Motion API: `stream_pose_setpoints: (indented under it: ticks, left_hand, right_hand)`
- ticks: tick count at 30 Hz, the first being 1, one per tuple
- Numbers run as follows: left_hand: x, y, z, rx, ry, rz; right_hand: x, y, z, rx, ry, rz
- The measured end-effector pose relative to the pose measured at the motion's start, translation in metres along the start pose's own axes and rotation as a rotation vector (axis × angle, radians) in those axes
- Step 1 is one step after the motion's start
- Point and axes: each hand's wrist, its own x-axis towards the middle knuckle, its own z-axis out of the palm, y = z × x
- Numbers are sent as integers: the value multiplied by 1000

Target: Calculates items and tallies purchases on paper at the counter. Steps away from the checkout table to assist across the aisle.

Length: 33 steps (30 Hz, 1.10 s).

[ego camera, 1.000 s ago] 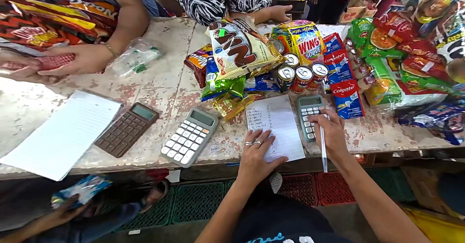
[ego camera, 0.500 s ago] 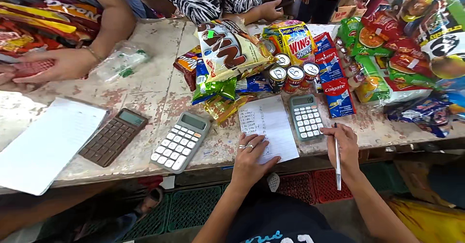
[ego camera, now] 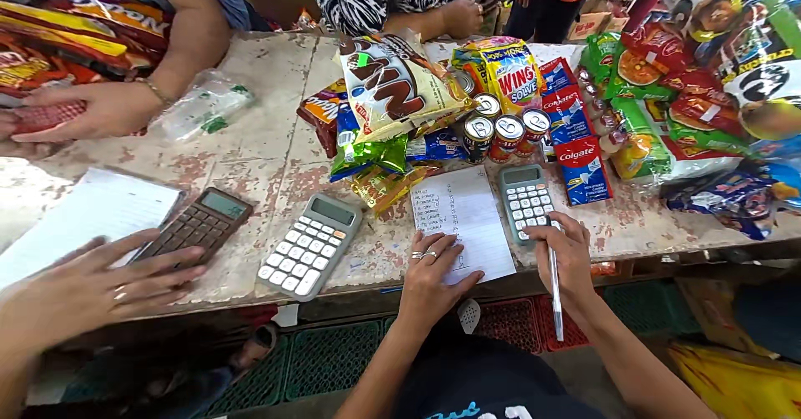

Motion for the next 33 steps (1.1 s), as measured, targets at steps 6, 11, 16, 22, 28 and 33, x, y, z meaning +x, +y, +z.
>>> stream_pose_setpoints:
  ticks: [6, 11, 16, 22, 28, 33]
  left_hand:
    - [0, 0, 1, 4, -3, 4]
    - [1, -1, 3, 19, -1, 8]
    - [2, -2, 4, 8, -1, -4]
    - [-2, -3, 4, -34, 44, 29]
    - [0, -2, 4, -23, 50, 34]
    - [0, -3, 3, -31, 30, 30]
  right_hand:
    - [0, 5, -11, 78, 28, 33]
    - [7, 7, -24, 82, 103, 2]
    - [4, 11, -22, 62, 94, 74]
    - [4, 14, -23, 54, 94, 78]
    - [6, 3, -17, 23, 123, 56]
    - [-1, 20, -4, -18, 10, 67]
